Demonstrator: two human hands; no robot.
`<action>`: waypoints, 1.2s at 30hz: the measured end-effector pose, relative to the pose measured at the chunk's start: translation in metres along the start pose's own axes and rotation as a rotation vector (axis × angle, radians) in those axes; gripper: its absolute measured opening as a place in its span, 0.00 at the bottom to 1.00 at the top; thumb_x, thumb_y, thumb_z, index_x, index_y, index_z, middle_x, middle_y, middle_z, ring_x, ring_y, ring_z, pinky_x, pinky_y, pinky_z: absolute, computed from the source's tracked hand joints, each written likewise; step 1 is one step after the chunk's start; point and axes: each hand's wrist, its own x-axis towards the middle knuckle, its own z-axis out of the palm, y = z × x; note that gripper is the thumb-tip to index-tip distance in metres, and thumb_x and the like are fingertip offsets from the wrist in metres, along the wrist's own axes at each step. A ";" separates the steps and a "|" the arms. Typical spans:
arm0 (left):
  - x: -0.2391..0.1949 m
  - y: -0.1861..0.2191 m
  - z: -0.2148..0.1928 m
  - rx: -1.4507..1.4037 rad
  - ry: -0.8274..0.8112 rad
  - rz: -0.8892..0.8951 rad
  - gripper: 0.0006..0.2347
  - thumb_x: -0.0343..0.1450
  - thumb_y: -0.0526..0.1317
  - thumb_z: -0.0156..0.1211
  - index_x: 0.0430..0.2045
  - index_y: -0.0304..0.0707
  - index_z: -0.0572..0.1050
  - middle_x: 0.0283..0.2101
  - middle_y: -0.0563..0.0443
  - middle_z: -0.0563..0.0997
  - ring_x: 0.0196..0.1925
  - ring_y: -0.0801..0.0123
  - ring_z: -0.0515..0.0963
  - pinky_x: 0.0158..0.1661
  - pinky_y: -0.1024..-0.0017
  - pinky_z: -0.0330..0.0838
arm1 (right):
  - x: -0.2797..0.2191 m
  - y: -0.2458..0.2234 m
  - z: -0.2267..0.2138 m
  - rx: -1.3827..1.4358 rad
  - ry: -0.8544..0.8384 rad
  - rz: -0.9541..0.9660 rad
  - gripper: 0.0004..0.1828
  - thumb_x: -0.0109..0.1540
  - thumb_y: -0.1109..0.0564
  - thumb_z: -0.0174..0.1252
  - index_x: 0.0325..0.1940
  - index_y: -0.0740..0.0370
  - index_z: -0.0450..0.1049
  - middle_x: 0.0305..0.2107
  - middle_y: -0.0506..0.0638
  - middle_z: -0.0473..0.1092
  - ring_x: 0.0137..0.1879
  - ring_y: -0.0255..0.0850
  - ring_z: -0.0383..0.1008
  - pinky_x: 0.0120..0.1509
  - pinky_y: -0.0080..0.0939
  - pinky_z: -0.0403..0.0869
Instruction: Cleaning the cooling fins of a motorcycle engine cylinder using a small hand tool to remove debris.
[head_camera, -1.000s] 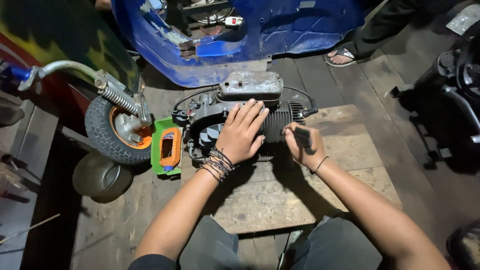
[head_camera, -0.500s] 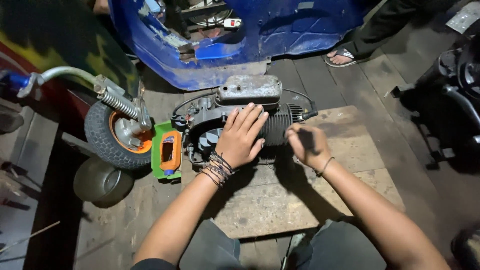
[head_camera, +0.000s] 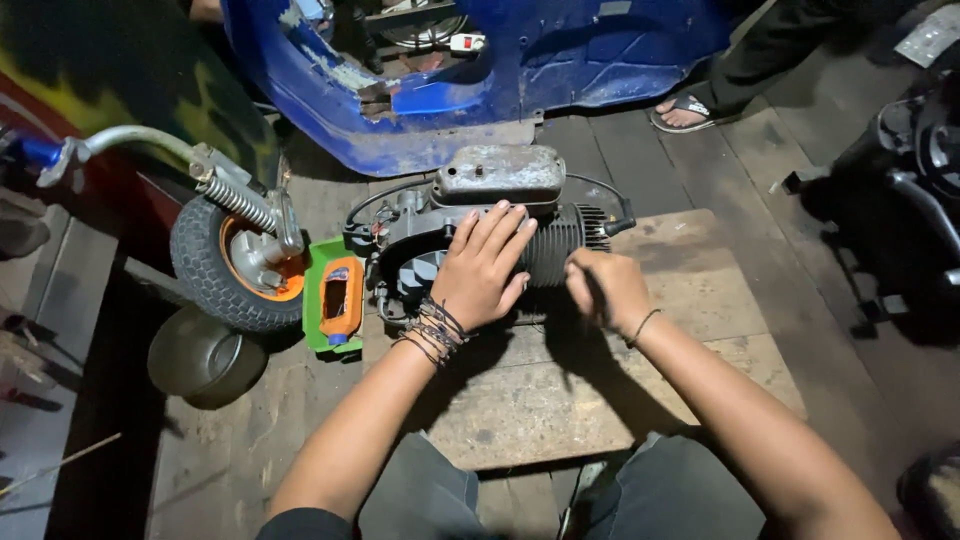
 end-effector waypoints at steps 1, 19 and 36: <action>0.000 -0.001 0.000 0.014 -0.002 0.003 0.30 0.69 0.49 0.60 0.67 0.40 0.64 0.69 0.43 0.66 0.74 0.55 0.60 0.72 0.53 0.41 | -0.001 -0.001 0.005 -0.097 -0.044 -0.046 0.15 0.66 0.42 0.47 0.30 0.47 0.69 0.21 0.51 0.73 0.37 0.57 0.79 0.41 0.54 0.76; 0.001 0.001 -0.001 -0.013 -0.041 0.005 0.29 0.71 0.46 0.61 0.68 0.40 0.63 0.70 0.41 0.63 0.75 0.51 0.56 0.72 0.52 0.37 | 0.004 -0.005 -0.023 0.469 0.153 0.095 0.12 0.67 0.54 0.52 0.34 0.51 0.80 0.21 0.53 0.76 0.38 0.53 0.80 0.45 0.46 0.75; 0.000 0.001 0.000 0.009 0.000 0.000 0.30 0.69 0.48 0.60 0.67 0.40 0.64 0.69 0.42 0.65 0.74 0.53 0.59 0.72 0.52 0.41 | 0.007 -0.009 0.008 -0.101 -0.088 0.065 0.12 0.69 0.43 0.46 0.41 0.47 0.72 0.31 0.52 0.75 0.44 0.55 0.80 0.48 0.57 0.78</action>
